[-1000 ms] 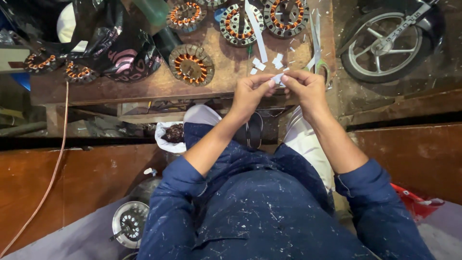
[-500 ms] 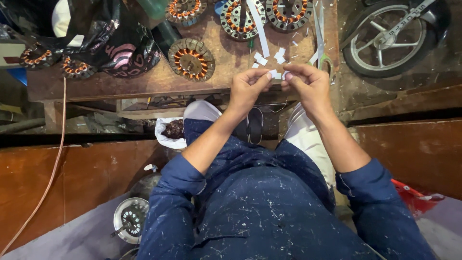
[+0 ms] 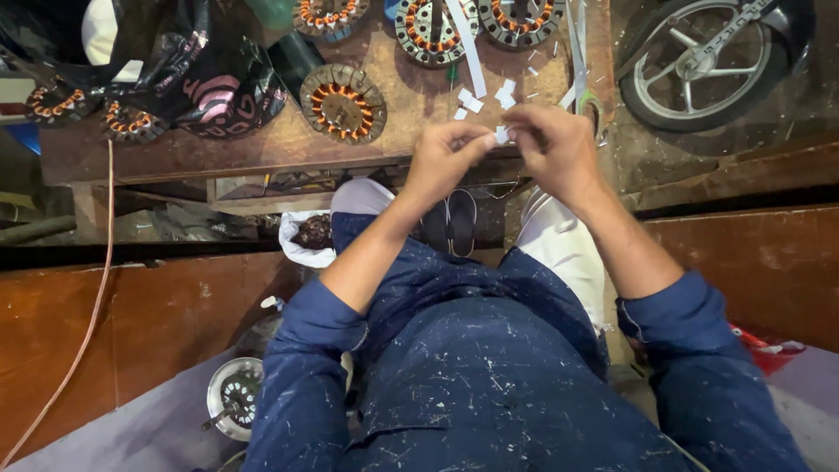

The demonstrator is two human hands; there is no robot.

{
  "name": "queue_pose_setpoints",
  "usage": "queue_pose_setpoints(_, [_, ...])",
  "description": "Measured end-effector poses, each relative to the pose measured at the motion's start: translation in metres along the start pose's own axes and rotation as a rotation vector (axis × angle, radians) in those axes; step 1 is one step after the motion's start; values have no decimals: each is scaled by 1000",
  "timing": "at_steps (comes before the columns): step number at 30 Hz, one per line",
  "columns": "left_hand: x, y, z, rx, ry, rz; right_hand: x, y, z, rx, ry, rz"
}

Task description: The person cuts small white paper pieces and inserts them into slots on a cylindrical stator component. They use a green-handled screwdriver to press the pieces into place and adjust the copper windings.

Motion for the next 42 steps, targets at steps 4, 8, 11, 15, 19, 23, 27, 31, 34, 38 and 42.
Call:
queue_pose_setpoints(4, [13,1,2,-39,-77,266,-38,15,7,-110,361,-584])
queue_pose_setpoints(8, [22,14,5,13,-129,453,-60,30,23,-161,569,-767])
queue_pose_setpoints(11, [24,19,5,38,-144,478,-52,24,21,-172,405,-647])
queue_pose_setpoints(15, [24,16,7,63,-140,479,-41,25,21,-106,321,-520])
queue_pose_setpoints(19, [21,13,8,86,-109,475,-34,26,22,-85,253,-401])
queue_pose_setpoints(23, [15,10,10,119,-127,502,-43,34,24,-57,371,-579])
queue_pose_setpoints(27, [7,9,14,169,-191,554,-57,41,29,-20,547,-851])
queue_pose_setpoints(31, [2,14,17,209,-248,638,-64,43,36,-4,611,-1001])
queue_pose_setpoints(34, [1,15,16,196,-248,630,-65,46,40,47,629,-1118])
queue_pose_setpoints(38, [0,14,14,150,-194,574,-66,47,42,53,650,-1211])
queue_pose_setpoints(42, [1,16,17,74,-118,500,-66,47,42,6,633,-1140])
Point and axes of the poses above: each hand's wrist, its own z-axis away from the middle knuckle, its own y-axis out of the palm, x = y × z, the point moved 7 cm from there along -z, towards the middle knuckle, and after that the axes turned 1 degree about -x, right-handed, at the moved point
